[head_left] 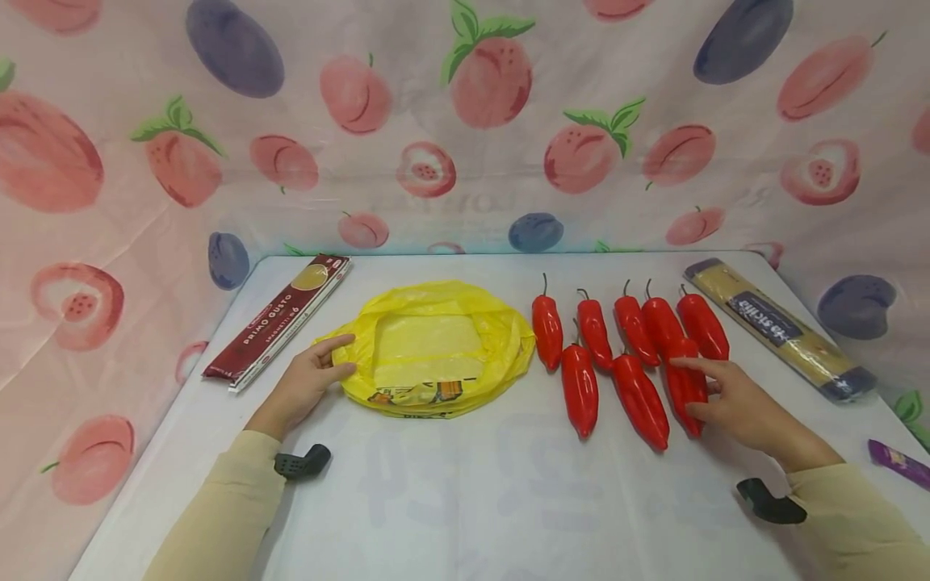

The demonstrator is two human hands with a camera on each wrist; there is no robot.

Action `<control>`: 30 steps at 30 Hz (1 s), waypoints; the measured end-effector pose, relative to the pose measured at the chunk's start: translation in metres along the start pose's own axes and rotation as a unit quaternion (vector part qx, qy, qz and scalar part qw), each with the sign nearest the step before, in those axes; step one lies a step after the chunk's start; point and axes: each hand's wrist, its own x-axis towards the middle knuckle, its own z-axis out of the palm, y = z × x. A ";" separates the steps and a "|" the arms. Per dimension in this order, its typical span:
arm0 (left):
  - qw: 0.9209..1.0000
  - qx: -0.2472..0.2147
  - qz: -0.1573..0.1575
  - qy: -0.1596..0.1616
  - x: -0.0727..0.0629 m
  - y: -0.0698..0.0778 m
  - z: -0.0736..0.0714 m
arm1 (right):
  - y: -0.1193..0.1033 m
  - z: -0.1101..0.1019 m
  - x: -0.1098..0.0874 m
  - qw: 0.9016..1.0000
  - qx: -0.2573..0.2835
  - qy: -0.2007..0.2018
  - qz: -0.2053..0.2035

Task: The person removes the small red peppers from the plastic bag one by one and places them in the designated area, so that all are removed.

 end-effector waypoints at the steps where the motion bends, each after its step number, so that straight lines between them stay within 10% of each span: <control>1: 1.000 -0.002 0.000 -0.001 0.000 0.000 0.000 | 0.000 0.001 0.000 1.000 -0.003 -0.001 0.001; 30: 1.000 -0.003 0.000 -0.006 -0.002 0.001 0.000 | 0.000 -0.004 0.003 0.998 -0.055 -0.019 0.033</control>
